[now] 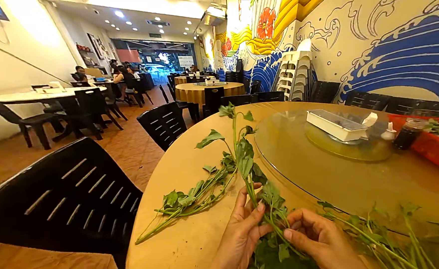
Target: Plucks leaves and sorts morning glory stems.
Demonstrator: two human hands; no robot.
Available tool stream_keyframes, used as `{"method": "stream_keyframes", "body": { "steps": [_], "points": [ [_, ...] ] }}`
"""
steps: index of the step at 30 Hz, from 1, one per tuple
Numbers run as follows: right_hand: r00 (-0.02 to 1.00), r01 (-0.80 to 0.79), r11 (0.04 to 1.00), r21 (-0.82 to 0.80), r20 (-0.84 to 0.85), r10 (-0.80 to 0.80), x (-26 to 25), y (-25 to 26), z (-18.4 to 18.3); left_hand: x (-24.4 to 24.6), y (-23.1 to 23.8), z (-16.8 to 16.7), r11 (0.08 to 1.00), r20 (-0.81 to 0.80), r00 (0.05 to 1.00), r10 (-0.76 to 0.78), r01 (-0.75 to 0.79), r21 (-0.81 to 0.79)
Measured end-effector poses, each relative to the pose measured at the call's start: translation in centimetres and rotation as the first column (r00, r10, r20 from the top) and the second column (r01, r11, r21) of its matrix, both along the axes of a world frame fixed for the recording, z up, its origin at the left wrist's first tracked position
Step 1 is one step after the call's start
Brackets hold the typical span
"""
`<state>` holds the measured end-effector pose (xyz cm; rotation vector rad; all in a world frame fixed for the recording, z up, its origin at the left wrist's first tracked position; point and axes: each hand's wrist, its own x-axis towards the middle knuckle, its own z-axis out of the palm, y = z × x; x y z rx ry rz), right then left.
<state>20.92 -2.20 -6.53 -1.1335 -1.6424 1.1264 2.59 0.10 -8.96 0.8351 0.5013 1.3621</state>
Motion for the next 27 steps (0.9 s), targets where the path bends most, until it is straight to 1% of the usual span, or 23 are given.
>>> {"method": "stream_keyframes", "body": {
  "steps": [2,4,7,9,11,14,16,19,22,24,26,27],
  "points": [
    [0.998,0.021,1.0,-0.005,-0.053,-0.021,0.0,0.0,0.1,0.0,-0.4,0.1,1.0,-0.14,0.99,0.022,-0.025,-0.018],
    [0.99,0.009,0.999,-0.04,-0.143,-0.015,-0.2,-0.1,0.1,0.1,-0.9,0.2,1.0,-0.188,0.982,-0.002,-0.003,-0.03],
    [0.955,-0.045,0.992,-0.117,-0.298,0.008,-0.5,-0.3,0.1,0.3,-1.2,0.0,0.998,-0.132,0.991,-0.038,0.032,-0.048],
    [0.934,-0.054,0.989,-0.139,-0.358,0.001,-0.6,-0.3,0.1,0.6,-1.3,0.0,0.999,-0.127,0.992,0.016,-0.023,-0.05],
    [0.921,-0.019,0.993,-0.116,-0.387,-0.028,-0.8,-0.1,-0.3,1.0,-1.4,0.3,0.994,-0.136,0.987,0.084,-0.094,-0.064],
    [0.912,0.045,0.999,-0.031,-0.407,-0.054,-1.0,0.3,-1.3,1.3,-1.6,0.6,0.98,-0.105,0.981,0.161,-0.171,-0.101],
    [0.906,0.094,0.995,0.038,-0.417,-0.07,-1.1,0.6,-1.9,1.4,-1.8,0.6,0.975,-0.098,0.976,0.193,-0.202,-0.097],
    [0.928,0.16,0.976,0.149,-0.359,-0.097,-1.3,0.6,-2.2,1.6,-1.9,0.7,0.963,-0.114,0.963,0.245,-0.255,-0.084],
    [0.961,0.24,0.941,0.238,-0.197,-0.195,-1.5,0.3,-2.2,1.6,-1.8,0.8,0.944,-0.136,0.943,0.304,-0.317,-0.094],
    [0.964,0.252,0.878,0.407,-0.028,-0.264,-1.3,0.3,-2.6,1.3,-1.5,0.8,0.928,-0.149,0.925,0.349,-0.363,-0.081],
    [0.939,0.18,0.782,0.597,0.131,-0.316,-1.1,0.5,-2.8,1.2,-1.4,0.7,0.922,-0.163,0.915,0.369,-0.383,-0.062],
    [0.919,0.142,0.732,0.667,0.185,-0.348,-1.1,0.5,-3.0,1.3,-1.5,0.7,0.922,-0.172,0.913,0.371,-0.384,-0.051]
  ]
}}
